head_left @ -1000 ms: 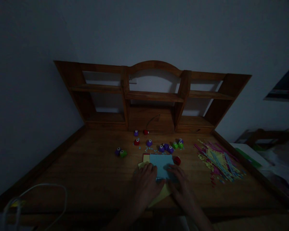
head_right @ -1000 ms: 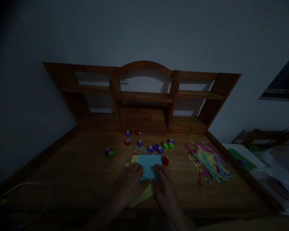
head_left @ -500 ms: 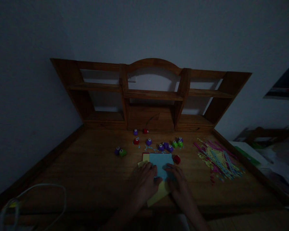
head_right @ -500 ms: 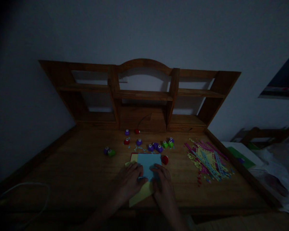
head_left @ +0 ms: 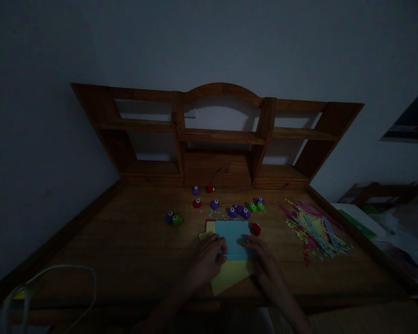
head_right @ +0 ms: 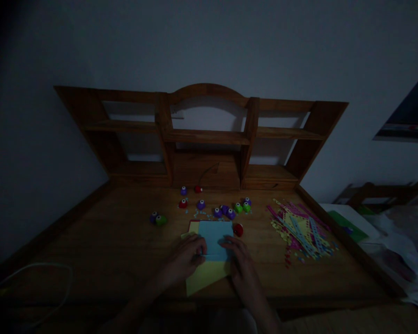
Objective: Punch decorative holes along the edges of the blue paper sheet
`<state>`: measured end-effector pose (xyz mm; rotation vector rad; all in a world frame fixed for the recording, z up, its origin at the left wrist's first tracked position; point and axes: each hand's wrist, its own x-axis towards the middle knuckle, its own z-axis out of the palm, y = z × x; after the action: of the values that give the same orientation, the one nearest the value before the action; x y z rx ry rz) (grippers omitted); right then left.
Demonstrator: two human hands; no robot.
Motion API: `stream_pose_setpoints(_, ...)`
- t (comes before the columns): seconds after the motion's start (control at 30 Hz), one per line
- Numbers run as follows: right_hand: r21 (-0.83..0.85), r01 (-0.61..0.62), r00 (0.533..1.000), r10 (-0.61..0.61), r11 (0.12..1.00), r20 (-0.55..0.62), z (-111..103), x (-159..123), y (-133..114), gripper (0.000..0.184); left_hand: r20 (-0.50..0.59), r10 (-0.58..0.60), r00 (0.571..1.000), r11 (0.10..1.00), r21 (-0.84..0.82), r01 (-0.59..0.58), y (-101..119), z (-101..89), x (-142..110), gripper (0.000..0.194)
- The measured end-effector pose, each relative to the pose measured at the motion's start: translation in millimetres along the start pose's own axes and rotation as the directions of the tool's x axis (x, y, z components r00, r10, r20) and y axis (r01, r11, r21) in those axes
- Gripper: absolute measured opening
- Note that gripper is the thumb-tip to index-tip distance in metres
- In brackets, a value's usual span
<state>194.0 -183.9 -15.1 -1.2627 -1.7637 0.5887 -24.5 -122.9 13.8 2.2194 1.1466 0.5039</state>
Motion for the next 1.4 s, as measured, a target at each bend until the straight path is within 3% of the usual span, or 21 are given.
stream_pose_setpoints(0.47, 0.003, 0.021, 0.993, -0.021, 1.0, 0.114, -17.0, -2.7, 5.1, 0.06, 0.198, 0.127, 0.972, 0.976, -0.199, -0.087, -23.3, -18.0, 7.6, 0.037)
stream_pose_setpoints(0.67, -0.003, 0.031, 0.991, -0.031, 1.0, 0.132, -19.4, -4.1, 10.0, 0.065, 0.275, 0.223, 0.935, 0.959, -0.233, -0.16, -35.3, -25.7, 13.3, 0.041)
stream_pose_setpoints(0.8, 0.016, 0.014, 0.994, -0.016, 1.0, 0.112, -20.1, -3.8, 7.1, 0.058, 0.309, 0.311, 0.899, 0.931, -0.288, -0.223, -35.5, -36.7, 13.4, 0.038)
stream_pose_setpoints(0.93, 0.012, 0.017, 0.999, -0.018, 1.0, 0.044, -21.1, -0.4, -1.0, 0.044, 0.283, 0.351, 0.893, 0.91, -0.327, -0.254, -36.1, -40.9, 9.9, 0.037)
stream_pose_setpoints(1.07, -0.065, 0.026, 1.0, -0.026, 0.998, 0.0, -16.3, 8.9, -9.2, 0.03, 0.251, 0.311, 0.916, 0.927, -0.291, -0.235, -39.5, -35.2, 10.3, 0.039)
stream_pose_setpoints(1.2, -0.06, 0.032, 0.996, -0.027, 0.998, 0.082, -3.6, 21.2, -17.9, 0.026, 0.226, 0.256, 0.94, 0.946, -0.26, -0.195, -43.0, -28.1, 14.0, 0.041)
stream_pose_setpoints(1.4, -0.133, 0.084, 0.978, -0.056, 0.987, 0.199, 9.1, 34.5, -27.2, 0.022, 0.17, 0.254, 0.952, 0.954, -0.207, -0.218, -47.5, -28.4, 13.9, 0.029)
